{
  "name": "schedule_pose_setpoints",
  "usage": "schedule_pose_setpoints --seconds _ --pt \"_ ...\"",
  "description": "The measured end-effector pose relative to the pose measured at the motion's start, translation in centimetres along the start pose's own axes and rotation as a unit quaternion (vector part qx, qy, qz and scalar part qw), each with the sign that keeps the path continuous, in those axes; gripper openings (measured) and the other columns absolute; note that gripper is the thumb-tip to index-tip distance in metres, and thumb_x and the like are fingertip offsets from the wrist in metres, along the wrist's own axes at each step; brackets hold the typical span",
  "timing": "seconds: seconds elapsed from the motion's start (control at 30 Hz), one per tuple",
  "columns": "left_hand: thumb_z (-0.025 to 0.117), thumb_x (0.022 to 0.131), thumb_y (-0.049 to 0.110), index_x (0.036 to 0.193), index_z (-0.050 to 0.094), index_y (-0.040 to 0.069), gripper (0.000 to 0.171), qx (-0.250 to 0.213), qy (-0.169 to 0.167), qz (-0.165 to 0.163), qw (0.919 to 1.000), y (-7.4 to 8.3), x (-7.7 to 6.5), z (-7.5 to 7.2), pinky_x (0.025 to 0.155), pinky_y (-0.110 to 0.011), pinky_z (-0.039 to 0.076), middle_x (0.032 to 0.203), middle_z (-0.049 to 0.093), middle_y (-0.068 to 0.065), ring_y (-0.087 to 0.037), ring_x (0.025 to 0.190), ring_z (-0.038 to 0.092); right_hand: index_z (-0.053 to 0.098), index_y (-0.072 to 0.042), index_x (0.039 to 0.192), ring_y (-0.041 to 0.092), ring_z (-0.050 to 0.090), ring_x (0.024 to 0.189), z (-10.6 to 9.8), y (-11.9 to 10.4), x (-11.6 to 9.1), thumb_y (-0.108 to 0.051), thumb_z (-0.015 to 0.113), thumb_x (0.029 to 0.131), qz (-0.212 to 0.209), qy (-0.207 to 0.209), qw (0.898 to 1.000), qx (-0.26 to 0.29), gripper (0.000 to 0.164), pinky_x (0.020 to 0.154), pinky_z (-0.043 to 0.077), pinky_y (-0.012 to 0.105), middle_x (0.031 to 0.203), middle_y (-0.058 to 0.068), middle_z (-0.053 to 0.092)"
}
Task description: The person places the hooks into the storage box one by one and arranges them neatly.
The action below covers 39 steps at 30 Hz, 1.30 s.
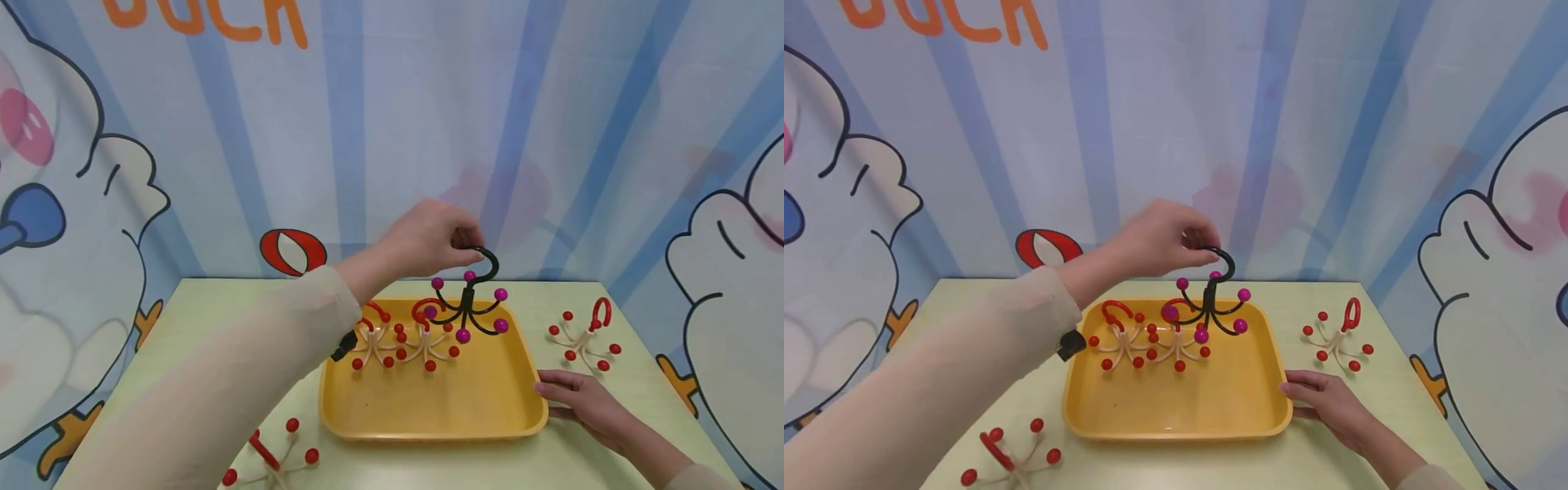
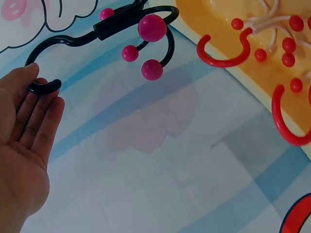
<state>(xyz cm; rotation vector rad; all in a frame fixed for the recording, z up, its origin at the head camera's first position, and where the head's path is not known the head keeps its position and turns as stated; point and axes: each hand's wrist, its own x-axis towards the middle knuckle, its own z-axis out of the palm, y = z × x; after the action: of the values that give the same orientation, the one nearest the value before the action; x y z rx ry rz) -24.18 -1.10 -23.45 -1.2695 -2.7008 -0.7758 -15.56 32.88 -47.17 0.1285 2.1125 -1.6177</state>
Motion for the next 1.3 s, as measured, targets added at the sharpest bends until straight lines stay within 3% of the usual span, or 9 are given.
schedule_pose_setpoints --seconds 0.23,0.43,0.9,1.3 --pt "0.078 0.101 0.023 0.108 0.08 0.012 0.013 -0.011 -0.006 0.002 0.9999 0.2 1.1 1.7 0.086 -0.018 0.055 0.1 0.079 0.001 -0.008 0.091 0.072 0.048 0.013 0.152 0.022 0.072 0.112 0.4 -0.4 0.0 -0.028 0.071 0.105 0.009 0.016 1.0 -0.01 0.066 0.094 0.063 0.042 0.144 0.024 0.063" --pt "0.077 0.101 0.022 0.107 0.081 0.013 0.012 -0.027 0.009 -0.001 0.9996 0.0 1.6 3.6 0.081 -0.015 0.054 0.097 0.078 0.003 -0.006 0.086 0.069 0.048 0.013 0.151 0.023 0.072 0.112 0.4 -0.4 0.0 -0.027 0.072 0.105 0.013 0.024 0.999 -0.017 0.066 0.094 0.063 0.042 0.145 0.026 0.062" --pt "0.076 0.102 0.023 0.104 0.08 0.014 0.01 -0.052 0.011 -0.035 0.998 -0.8 2.0 6.9 0.077 -0.011 0.052 0.093 0.077 0.008 -0.001 0.081 0.066 0.049 0.012 0.151 0.023 0.071 0.113 0.4 -0.4 0.2 -0.028 0.071 0.105 0.016 0.027 0.999 -0.015 0.065 0.095 0.062 0.043 0.146 0.026 0.061" --pt "0.076 0.102 0.024 0.106 0.08 0.015 0.01 -0.062 -0.003 -0.045 0.997 -2.4 1.7 9.8 0.081 -0.014 0.053 0.095 0.077 0.007 -0.002 0.084 0.066 0.048 0.013 0.151 0.023 0.071 0.114 0.5 -0.4 0.1 -0.028 0.071 0.105 0.023 0.031 0.999 -0.014 0.066 0.095 0.062 0.044 0.145 0.026 0.062"
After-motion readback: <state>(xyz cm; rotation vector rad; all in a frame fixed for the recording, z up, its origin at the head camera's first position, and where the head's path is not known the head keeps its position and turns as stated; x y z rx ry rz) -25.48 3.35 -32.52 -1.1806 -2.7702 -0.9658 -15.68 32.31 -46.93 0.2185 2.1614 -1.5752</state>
